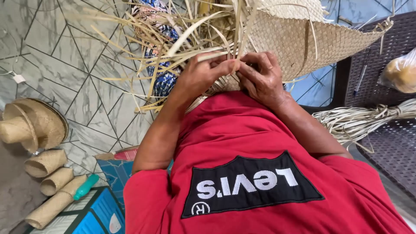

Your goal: The person is weaving a traditional hat using dried palm leaves or straw.

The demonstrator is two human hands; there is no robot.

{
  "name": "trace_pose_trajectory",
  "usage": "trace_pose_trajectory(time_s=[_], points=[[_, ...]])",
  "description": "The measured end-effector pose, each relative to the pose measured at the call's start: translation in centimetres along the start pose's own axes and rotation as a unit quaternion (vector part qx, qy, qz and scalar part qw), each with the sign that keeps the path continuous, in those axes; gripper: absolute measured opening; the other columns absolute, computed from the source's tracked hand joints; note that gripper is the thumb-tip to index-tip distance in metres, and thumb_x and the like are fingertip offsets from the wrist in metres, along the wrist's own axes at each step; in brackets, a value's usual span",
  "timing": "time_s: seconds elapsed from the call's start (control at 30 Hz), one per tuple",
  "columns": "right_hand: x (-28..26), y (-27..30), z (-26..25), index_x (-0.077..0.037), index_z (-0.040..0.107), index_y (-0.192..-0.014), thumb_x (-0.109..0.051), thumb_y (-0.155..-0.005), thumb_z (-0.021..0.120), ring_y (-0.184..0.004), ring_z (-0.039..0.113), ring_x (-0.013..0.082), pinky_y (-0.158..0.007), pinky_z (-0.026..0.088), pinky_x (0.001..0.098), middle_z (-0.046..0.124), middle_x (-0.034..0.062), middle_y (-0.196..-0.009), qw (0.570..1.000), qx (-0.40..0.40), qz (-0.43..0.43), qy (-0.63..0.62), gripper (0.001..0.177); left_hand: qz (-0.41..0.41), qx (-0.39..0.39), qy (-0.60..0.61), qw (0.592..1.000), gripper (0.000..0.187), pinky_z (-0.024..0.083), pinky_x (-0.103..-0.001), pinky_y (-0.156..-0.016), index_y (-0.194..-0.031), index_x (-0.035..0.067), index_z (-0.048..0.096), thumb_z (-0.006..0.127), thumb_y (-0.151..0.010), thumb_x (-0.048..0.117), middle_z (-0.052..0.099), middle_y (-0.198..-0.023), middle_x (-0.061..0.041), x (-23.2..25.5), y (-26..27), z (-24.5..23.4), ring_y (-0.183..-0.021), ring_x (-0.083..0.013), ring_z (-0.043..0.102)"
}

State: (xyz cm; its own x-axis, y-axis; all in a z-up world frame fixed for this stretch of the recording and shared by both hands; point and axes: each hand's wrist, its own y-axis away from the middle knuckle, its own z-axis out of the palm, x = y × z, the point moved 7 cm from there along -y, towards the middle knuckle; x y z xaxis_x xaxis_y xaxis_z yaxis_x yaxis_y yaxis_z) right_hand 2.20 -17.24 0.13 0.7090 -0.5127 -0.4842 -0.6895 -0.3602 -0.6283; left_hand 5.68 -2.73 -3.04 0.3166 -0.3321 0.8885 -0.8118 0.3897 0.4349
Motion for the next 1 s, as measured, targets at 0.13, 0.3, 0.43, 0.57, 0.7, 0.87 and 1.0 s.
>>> trace_pose_trajectory(time_s=[0.13, 0.3, 0.43, 0.57, 0.7, 0.87, 1.0], points=[[0.3, 0.4, 0.3, -0.004, 0.071, -0.101, -0.012, -0.092, 0.062, -0.079, 0.057, 0.033, -0.068, 0.05, 0.0393, 0.061, 0.0159, -0.098, 1.0, -0.01, 0.01, 0.002, 0.015, 0.062, -0.017, 0.046, 0.997, 0.071, 0.047, -0.036, -0.088, -0.119, 0.011, 0.062, 0.054, -0.08, 0.07, 0.066, -0.108, -0.012, 3.1, 3.7, -1.5, -0.101, -0.0226, 0.061], [0.0, 0.3, 0.1, -0.005, 0.071, -0.101, -0.013, -0.092, 0.061, -0.08, 0.058, 0.0321, -0.071, 0.049, 0.0373, 0.062, 0.0147, -0.099, 1.0, -0.002, -0.009, 0.007, 0.016, 0.153, 0.07, -0.039, 0.985, 0.068, 0.049, -0.026, -0.073, -0.116, 0.007, 0.063, 0.065, -0.076, 0.063, 0.068, -0.102, -0.01, 4.5, 6.3, -2.9, -0.081, -0.0163, 0.061], [0.0, 0.5, 0.2, -0.004, 0.071, -0.106, -0.016, -0.092, 0.061, -0.08, 0.058, 0.0341, -0.07, 0.049, 0.0419, 0.061, 0.0163, -0.099, 1.0, -0.018, 0.002, 0.002, 0.02, 0.227, 0.129, -0.31, 0.914, 0.035, 0.051, -0.038, -0.067, -0.109, 0.011, 0.064, 0.068, -0.085, 0.036, 0.058, -0.097, -0.009, 3.2, 6.4, -0.8, -0.077, -0.0248, 0.063], [-0.4, 0.1, 0.2, -0.005, 0.07, -0.11, -0.022, -0.094, 0.059, -0.08, 0.057, 0.0344, -0.07, 0.047, 0.0425, 0.06, 0.0163, -0.099, 1.0, -0.029, -0.002, 0.005, 0.025, 0.229, 0.261, -0.41, 0.844, 0.032, 0.046, -0.038, -0.064, -0.096, 0.017, 0.066, 0.056, -0.091, 0.047, 0.055, -0.076, -0.007, 2.8, 4.7, 0.4, -0.081, -0.0265, 0.057], [-0.3, 0.2, 0.1, -0.005, 0.07, -0.109, -0.023, -0.095, 0.057, -0.08, 0.057, 0.0326, -0.07, 0.046, 0.041, 0.06, 0.0154, -0.101, 1.0, -0.019, 0.001, -0.005, 0.026, 0.161, 0.209, -0.321, 0.91, 0.027, 0.05, -0.039, -0.077, -0.089, 0.017, 0.07, 0.067, -0.083, 0.044, 0.063, -0.07, -0.008, -1.5, 1.5, 0.5, -0.079, -0.0269, 0.063], [0.8, 0.6, -0.3, 0.002, 0.066, -0.113, -0.012, -0.095, 0.058, -0.08, 0.056, 0.0343, -0.071, 0.049, 0.0422, 0.059, 0.0181, -0.096, 0.994, 0.012, 0.077, -0.073, 0.024, 0.005, 0.126, -0.112, 0.986, 0.019, 0.049, -0.039, -0.08, -0.087, 0.021, 0.072, 0.071, -0.078, 0.038, 0.069, -0.082, -0.01, -3.9, 0.0, 0.3, -0.088, -0.0296, 0.065], [0.9, 0.5, -0.4, 0.001, 0.067, -0.112, -0.01, -0.094, 0.06, -0.08, 0.056, 0.035, -0.071, 0.049, 0.0434, 0.059, 0.0182, -0.096, 0.993, 0.009, 0.08, -0.081, 0.022, 0.02, 0.106, -0.103, 0.989, 0.016, 0.05, -0.04, -0.077, -0.086, 0.017, 0.073, 0.072, -0.078, 0.032, 0.065, -0.079, -0.013, -3.0, 0.9, 0.0, -0.082, -0.0333, 0.065]])
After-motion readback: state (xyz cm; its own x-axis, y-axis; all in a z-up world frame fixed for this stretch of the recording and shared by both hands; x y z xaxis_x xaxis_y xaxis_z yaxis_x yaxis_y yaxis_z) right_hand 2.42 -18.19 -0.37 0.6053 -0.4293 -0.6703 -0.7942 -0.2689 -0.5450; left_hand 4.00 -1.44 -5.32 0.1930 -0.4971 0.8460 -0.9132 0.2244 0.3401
